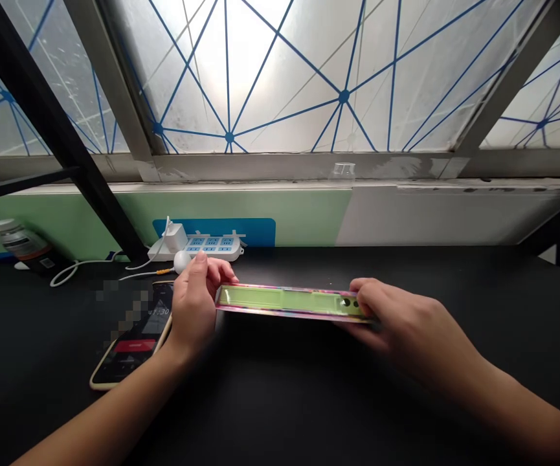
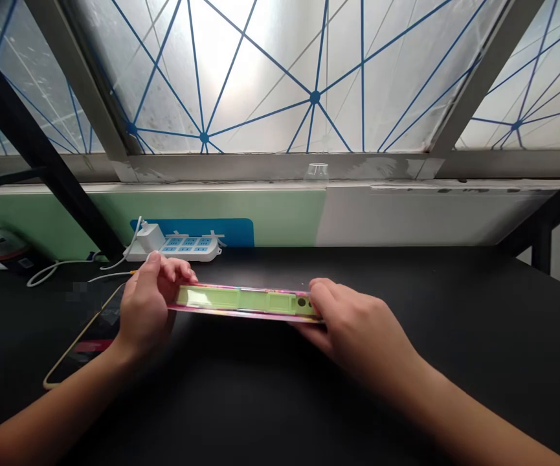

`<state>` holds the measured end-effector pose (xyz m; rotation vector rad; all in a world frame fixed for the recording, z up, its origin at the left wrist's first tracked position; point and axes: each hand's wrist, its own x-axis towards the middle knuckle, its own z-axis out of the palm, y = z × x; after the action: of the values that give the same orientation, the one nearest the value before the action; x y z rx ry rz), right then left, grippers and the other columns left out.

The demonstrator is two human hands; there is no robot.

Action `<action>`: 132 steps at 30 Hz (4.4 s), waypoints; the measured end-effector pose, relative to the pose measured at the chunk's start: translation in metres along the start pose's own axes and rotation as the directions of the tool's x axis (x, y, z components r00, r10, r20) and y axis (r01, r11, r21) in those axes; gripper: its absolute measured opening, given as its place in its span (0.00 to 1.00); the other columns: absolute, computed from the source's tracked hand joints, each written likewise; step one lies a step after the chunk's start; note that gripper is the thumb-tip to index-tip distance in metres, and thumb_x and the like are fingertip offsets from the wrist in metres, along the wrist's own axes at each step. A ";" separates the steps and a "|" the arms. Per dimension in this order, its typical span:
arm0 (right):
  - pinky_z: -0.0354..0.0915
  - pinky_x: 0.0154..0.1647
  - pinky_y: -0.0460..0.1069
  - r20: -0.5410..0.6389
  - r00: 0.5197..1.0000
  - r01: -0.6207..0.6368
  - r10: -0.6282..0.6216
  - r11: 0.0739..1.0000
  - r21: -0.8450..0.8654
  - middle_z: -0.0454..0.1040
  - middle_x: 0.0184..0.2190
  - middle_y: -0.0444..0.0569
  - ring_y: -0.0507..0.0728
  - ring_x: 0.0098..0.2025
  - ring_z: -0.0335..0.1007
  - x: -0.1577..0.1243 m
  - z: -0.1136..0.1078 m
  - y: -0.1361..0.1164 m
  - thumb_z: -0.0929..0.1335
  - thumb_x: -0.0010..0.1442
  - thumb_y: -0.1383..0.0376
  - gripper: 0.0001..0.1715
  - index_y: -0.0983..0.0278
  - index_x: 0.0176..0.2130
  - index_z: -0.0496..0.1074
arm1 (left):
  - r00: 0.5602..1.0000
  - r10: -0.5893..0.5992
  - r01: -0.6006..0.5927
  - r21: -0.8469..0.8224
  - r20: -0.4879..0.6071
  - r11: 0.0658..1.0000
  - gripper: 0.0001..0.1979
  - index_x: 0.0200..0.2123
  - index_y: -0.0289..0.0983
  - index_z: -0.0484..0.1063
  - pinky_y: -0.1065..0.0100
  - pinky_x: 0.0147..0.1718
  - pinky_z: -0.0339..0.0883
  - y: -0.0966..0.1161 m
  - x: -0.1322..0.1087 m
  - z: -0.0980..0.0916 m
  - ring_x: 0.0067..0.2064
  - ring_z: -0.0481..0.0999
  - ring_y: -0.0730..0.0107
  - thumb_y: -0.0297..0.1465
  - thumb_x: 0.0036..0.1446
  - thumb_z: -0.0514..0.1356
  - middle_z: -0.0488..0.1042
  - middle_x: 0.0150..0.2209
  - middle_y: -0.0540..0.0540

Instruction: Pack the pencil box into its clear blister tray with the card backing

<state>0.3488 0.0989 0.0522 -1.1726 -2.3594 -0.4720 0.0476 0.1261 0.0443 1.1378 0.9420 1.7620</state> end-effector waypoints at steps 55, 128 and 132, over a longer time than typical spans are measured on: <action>0.59 0.62 0.71 -0.051 0.993 0.118 -0.109 0.958 0.260 0.73 0.53 0.62 0.71 0.57 0.70 0.007 0.020 0.009 0.78 0.50 0.44 0.43 0.60 0.53 0.61 | 0.644 0.073 -0.760 0.625 0.762 0.179 0.33 0.55 0.32 0.72 0.52 0.49 0.71 0.007 0.017 -0.018 0.50 0.74 0.48 0.52 0.58 0.66 0.76 0.48 0.35; 0.66 0.61 0.71 0.221 0.939 0.253 -0.264 0.964 0.077 0.62 0.69 0.63 0.76 0.69 0.59 0.004 0.042 -0.034 0.70 0.65 0.58 0.38 0.66 0.68 0.61 | 0.848 -0.411 0.084 0.680 0.336 0.728 0.19 0.60 0.38 0.57 0.71 0.21 0.64 -0.026 -0.005 -0.005 0.24 0.73 0.70 0.34 0.68 0.51 0.70 0.27 0.55; 0.65 0.62 0.70 0.161 0.944 0.283 -0.290 0.957 0.062 0.66 0.66 0.65 0.75 0.68 0.61 0.012 0.048 -0.045 0.68 0.67 0.63 0.33 0.68 0.67 0.63 | 0.846 -0.431 0.135 0.657 0.313 0.742 0.14 0.54 0.39 0.59 0.69 0.24 0.68 -0.026 -0.001 -0.008 0.28 0.76 0.67 0.33 0.68 0.52 0.73 0.29 0.52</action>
<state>0.2937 0.1042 0.0146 -0.8841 -2.6901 -0.4350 0.0461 0.1336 0.0183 1.6116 1.3578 0.8637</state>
